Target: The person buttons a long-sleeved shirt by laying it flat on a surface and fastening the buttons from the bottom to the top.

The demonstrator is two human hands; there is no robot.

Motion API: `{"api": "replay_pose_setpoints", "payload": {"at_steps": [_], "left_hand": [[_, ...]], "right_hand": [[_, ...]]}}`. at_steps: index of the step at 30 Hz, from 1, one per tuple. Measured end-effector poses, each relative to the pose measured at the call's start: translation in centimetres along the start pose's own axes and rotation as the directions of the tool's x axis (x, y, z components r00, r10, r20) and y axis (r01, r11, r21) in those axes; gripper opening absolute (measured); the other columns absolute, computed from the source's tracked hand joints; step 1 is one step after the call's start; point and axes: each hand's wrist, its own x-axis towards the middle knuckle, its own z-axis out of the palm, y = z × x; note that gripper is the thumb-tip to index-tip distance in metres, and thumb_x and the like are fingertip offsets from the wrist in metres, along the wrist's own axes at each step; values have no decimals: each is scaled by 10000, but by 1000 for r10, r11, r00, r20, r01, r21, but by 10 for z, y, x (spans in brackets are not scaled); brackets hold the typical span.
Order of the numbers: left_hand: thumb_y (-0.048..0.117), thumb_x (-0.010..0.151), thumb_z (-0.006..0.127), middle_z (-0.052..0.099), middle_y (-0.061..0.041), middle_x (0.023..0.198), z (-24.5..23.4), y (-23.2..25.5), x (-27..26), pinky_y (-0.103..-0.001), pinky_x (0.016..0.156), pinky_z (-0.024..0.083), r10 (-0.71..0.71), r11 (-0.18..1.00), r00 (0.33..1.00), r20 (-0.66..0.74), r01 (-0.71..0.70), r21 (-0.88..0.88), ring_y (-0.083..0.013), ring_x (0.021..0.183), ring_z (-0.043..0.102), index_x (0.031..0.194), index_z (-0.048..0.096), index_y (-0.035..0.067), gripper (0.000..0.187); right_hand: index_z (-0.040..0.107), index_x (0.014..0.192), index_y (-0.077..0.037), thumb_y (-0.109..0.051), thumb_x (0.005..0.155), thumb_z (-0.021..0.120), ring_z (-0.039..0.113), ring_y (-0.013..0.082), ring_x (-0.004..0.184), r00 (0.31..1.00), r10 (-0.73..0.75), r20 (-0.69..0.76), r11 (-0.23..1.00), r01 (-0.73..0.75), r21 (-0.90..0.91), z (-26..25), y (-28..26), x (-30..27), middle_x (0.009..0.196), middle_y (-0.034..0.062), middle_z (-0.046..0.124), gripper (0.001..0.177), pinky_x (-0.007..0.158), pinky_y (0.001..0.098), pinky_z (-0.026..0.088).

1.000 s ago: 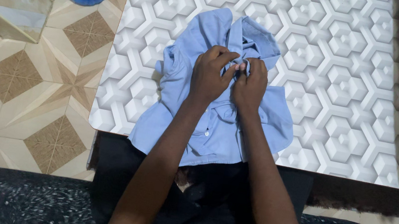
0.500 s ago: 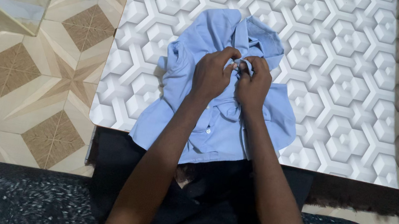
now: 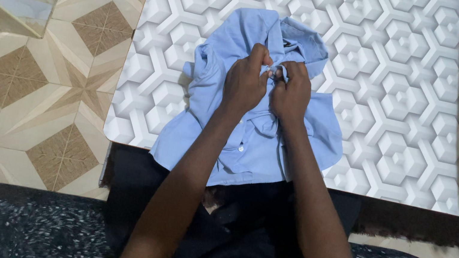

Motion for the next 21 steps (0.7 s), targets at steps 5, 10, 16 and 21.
{"api": "replay_pose_setpoints", "payload": {"at_steps": [5, 10, 16, 21], "left_hand": [[-2, 850, 745, 744, -104, 974, 0, -1, 2, -503, 715, 505, -36, 999, 999, 25, 37, -19, -393, 887, 718, 1080, 438, 85, 393], [17, 859, 740, 763, -85, 977, 1, -4, 7, -521, 700, 490, -88, 996, 990, 106, 88, -3, -394, 875, 717, 1083, 408, 98, 409], [23, 845, 753, 768, -70, 955, 3, -8, 6, -538, 696, 468, -99, 995, 984, 149, 93, 49, -403, 861, 704, 1078, 408, 104, 425], [27, 823, 772, 742, -73, 963, 4, -7, 1, -530, 698, 475, -28, 999, 995, 91, 24, 41, -397, 869, 701, 1070, 429, 95, 428]], "right_hand": [[682, 982, -1, 12, 870, 649, 604, 399, 792, 995, 102, -4, 994, -102, -26, 2, -1, 0, 927, 199, 625, 118, 686, 490, 435], [673, 955, 5, 56, 810, 675, 624, 377, 840, 987, 33, -160, 999, -38, -26, 1, -11, -5, 948, 185, 624, 154, 716, 465, 473], [703, 954, -3, 68, 804, 694, 619, 351, 820, 972, 68, -226, 997, -75, -23, -1, -17, -4, 918, 172, 611, 165, 711, 445, 469], [707, 960, 1, 81, 789, 651, 618, 339, 829, 977, 97, -192, 995, -97, 10, 0, -12, -4, 928, 167, 615, 196, 727, 434, 469]]}}
